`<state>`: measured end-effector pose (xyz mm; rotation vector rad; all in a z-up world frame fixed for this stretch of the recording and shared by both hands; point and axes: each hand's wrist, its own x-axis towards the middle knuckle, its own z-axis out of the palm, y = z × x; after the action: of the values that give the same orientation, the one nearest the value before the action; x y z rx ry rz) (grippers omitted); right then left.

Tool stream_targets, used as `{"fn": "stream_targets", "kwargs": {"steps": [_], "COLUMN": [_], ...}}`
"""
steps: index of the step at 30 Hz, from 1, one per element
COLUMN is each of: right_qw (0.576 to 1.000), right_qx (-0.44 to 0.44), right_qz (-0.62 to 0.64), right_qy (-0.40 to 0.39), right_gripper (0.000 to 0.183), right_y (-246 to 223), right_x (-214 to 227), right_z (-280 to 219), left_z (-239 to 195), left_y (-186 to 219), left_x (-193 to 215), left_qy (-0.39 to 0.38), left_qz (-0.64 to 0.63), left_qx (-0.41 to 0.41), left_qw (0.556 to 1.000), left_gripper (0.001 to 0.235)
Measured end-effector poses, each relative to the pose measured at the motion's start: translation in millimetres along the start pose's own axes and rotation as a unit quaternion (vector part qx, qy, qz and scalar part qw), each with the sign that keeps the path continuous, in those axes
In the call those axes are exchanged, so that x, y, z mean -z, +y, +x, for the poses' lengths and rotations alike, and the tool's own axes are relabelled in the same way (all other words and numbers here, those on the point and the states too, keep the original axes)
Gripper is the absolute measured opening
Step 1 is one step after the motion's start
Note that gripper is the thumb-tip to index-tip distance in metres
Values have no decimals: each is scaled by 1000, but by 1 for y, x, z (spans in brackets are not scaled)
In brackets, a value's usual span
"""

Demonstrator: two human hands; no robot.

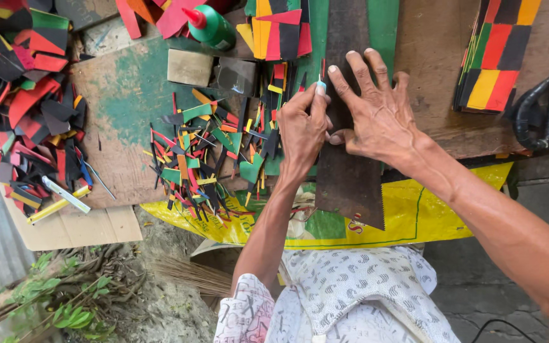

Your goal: The person uses a utility knife and a metal ruler to cut strips of multicolored material on a wooden workbench. They trim the edges of the cut pieces with scissors and stack the finished pieces on the right side of the table.

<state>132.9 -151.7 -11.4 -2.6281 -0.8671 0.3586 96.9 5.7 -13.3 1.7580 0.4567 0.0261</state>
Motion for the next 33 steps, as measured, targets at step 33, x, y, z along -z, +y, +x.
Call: {"fn": "stream_targets", "kwargs": {"steps": [33], "right_qw": [1000], "right_qx": [8], "right_qz": [-19], "right_qy": [-20], "right_gripper": [116], "right_y": [-2], "right_x": [0], "right_z": [3], "left_z": [-54], "left_y": [-3], "left_x": [11], "left_qy": [11], "left_qz": [238], "left_qx": [-135], "left_qw": [962], "left_gripper": [8]}}
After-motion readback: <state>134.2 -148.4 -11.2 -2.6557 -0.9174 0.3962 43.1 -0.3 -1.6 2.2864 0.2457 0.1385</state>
